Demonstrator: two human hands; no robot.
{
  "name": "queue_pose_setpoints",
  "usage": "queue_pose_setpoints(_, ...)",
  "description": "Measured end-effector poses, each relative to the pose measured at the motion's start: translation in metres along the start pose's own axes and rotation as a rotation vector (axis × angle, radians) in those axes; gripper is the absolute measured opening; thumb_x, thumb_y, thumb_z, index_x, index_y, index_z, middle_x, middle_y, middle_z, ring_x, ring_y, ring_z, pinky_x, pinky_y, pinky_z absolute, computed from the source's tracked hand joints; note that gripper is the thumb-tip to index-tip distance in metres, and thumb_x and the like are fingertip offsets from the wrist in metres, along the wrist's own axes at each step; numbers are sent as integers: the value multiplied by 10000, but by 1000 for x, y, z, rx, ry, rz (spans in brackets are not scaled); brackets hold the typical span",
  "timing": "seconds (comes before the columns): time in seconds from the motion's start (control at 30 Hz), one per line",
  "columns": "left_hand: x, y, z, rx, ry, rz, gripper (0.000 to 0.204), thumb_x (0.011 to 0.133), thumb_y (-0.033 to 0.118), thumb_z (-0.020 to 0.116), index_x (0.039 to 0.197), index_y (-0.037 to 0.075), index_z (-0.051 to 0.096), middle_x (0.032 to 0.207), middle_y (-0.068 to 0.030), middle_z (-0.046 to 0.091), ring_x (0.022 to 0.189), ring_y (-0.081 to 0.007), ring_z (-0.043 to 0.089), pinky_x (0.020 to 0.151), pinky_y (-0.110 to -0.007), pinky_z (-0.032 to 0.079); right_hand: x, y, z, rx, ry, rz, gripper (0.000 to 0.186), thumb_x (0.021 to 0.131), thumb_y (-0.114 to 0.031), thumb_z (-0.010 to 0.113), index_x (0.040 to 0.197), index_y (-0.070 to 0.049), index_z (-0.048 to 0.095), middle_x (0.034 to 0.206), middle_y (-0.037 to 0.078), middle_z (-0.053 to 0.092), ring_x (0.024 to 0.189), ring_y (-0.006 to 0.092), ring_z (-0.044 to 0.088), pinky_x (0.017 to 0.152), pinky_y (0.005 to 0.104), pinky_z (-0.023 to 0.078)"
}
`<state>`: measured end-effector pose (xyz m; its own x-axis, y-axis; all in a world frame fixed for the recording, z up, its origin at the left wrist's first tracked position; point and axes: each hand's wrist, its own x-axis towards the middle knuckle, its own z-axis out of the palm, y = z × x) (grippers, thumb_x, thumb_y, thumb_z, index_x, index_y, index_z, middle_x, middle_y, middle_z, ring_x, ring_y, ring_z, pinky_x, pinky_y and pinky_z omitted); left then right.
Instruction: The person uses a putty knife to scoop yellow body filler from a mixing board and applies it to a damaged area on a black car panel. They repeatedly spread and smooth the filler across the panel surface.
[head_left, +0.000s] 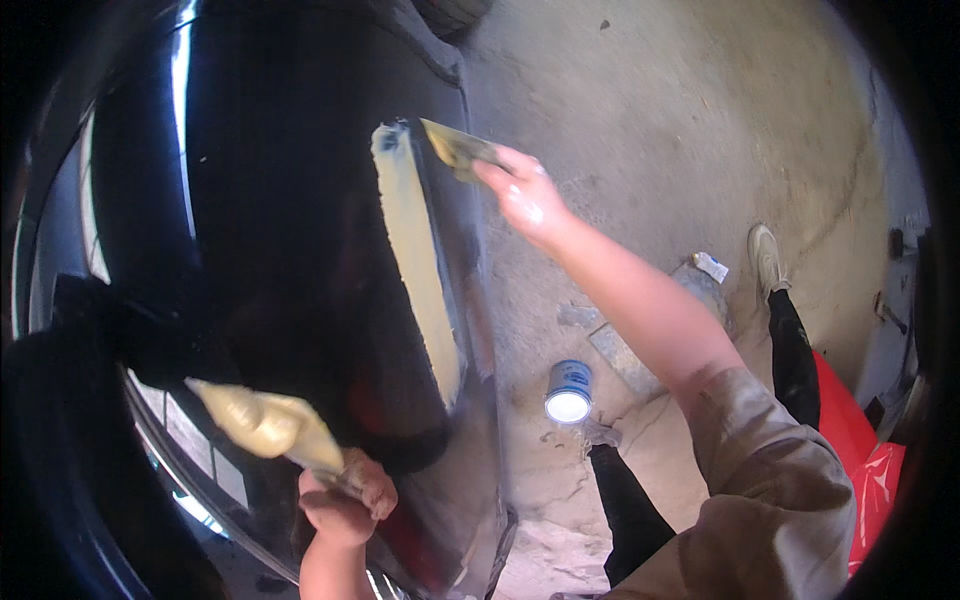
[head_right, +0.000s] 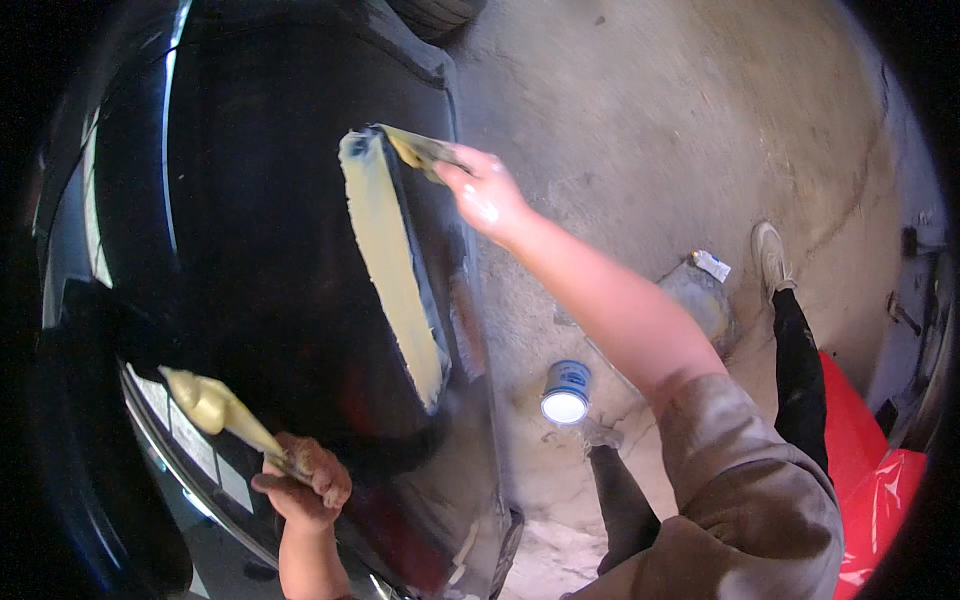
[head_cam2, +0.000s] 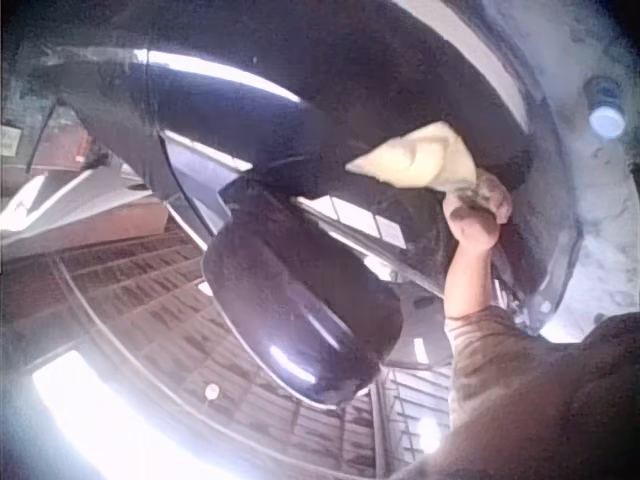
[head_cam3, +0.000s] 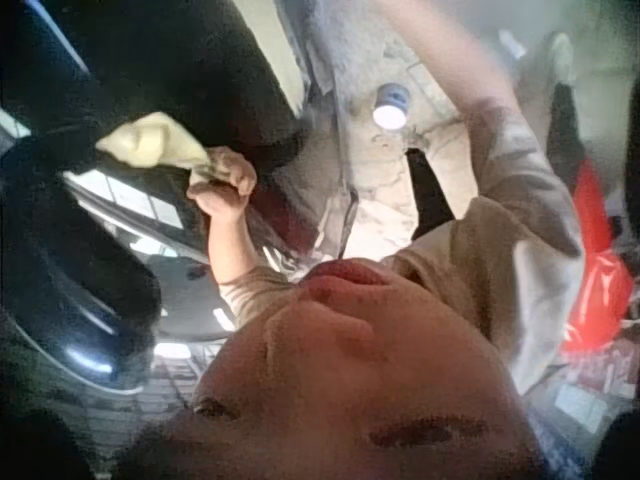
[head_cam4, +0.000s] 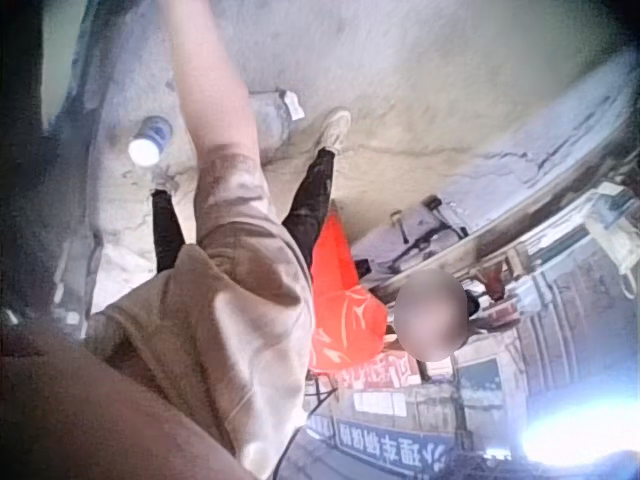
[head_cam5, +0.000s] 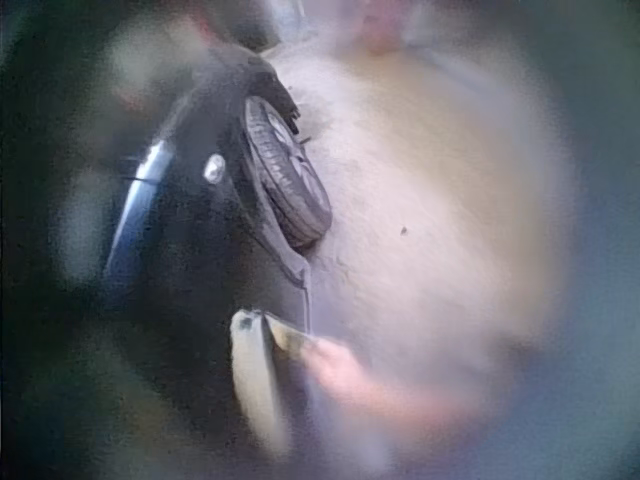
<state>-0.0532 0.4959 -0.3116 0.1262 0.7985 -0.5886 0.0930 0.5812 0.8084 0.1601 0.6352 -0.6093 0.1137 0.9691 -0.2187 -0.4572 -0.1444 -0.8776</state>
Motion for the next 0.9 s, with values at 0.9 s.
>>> queue_pose_setpoints(0.9,4,3,-1,-104,-55,33,491,852,557,701,933,93,563,682,-20,525,495,-123,499,435,-268,418,-24,87,49,-309,17,-476,507,776,55,530,1244,-110,636,1300,122,607,1215,360,534,1057,461,414)
